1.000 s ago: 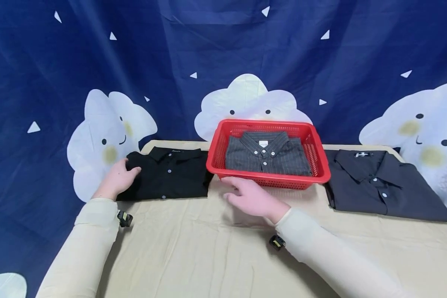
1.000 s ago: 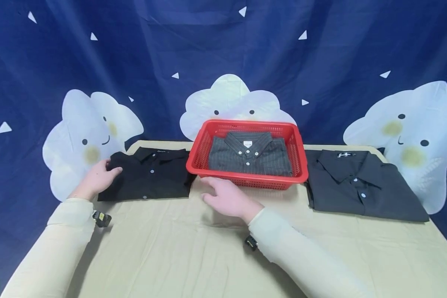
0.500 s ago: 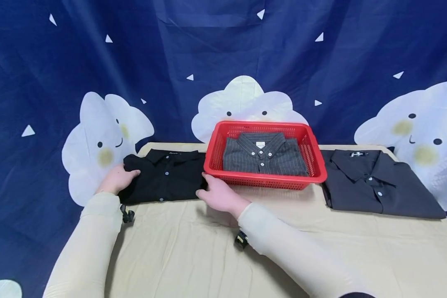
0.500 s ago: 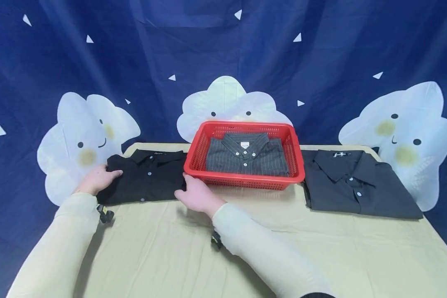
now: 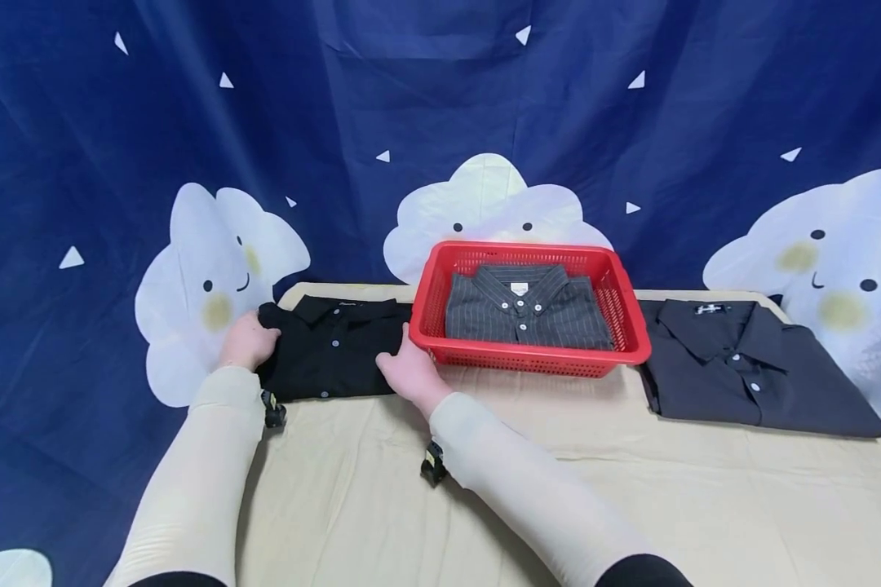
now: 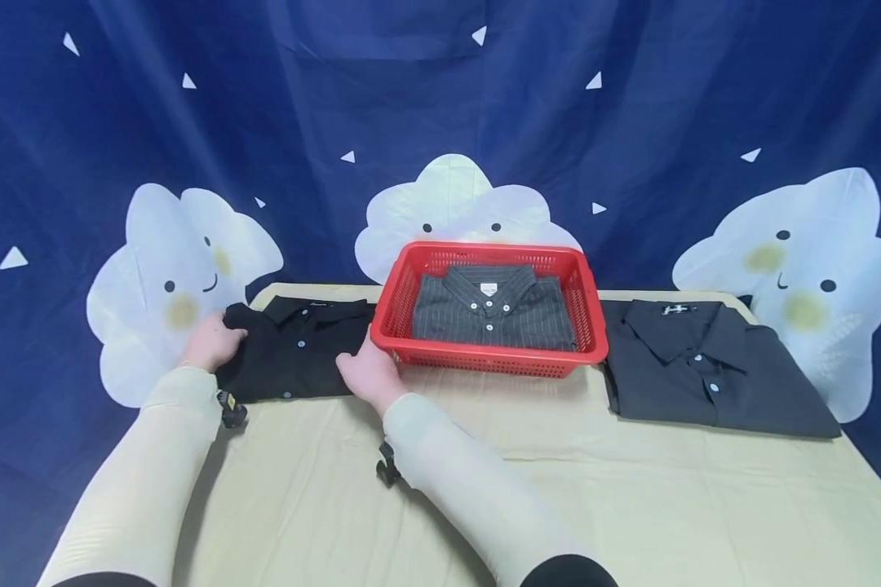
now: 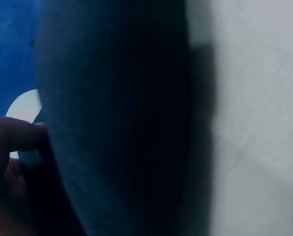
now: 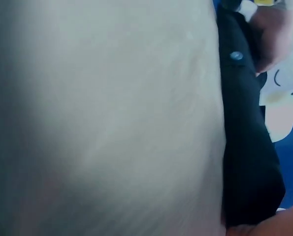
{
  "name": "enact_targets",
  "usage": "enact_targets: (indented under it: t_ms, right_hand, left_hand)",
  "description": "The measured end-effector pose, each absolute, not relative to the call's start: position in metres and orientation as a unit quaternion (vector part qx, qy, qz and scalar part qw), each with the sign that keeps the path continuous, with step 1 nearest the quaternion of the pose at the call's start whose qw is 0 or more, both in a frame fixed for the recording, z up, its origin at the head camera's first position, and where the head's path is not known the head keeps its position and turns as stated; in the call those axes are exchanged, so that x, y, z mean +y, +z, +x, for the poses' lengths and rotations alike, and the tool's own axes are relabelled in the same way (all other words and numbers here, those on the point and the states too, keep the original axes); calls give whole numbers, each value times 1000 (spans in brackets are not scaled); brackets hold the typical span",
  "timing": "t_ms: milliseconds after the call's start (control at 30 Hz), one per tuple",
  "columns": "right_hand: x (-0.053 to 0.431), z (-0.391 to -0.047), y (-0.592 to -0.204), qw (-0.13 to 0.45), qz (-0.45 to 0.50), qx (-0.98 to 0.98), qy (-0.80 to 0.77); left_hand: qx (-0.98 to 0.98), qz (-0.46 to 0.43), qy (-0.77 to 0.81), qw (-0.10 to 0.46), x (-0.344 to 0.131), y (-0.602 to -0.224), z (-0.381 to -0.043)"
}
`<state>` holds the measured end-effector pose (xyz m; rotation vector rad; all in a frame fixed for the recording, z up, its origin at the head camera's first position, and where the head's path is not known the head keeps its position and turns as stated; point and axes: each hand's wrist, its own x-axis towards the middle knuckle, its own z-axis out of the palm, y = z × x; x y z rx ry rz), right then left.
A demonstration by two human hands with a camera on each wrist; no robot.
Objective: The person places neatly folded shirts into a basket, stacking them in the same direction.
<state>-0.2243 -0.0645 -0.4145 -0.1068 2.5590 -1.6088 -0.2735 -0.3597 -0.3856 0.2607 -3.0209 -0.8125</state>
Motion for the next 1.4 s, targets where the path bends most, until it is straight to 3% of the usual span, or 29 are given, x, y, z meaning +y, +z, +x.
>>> enact_targets:
  t_ms: [167,333,633,1100,1400]
  right_hand:
    - [-73,-228,-416,49,-4,801,-597]
    - [-78,-227,-421,20,74,726,-683]
    - [-78,-223,-415,44,117,674,-728]
    - [-78,-232,-420,94,136,590,-790]
    - [-75,-240,-427,103,128,620,-767]
  left_hand:
    - [-912,46,-405,53,-369,-390,-276]
    - [-815,48,-578,4,-374,-394,-273]
    - [-975,70,-194,-80,-368,-383,-274]
    - [-967,112,-153,-170,-359,-365,-278]
    - [-969,82,-182,-146,-366,-376,-285]
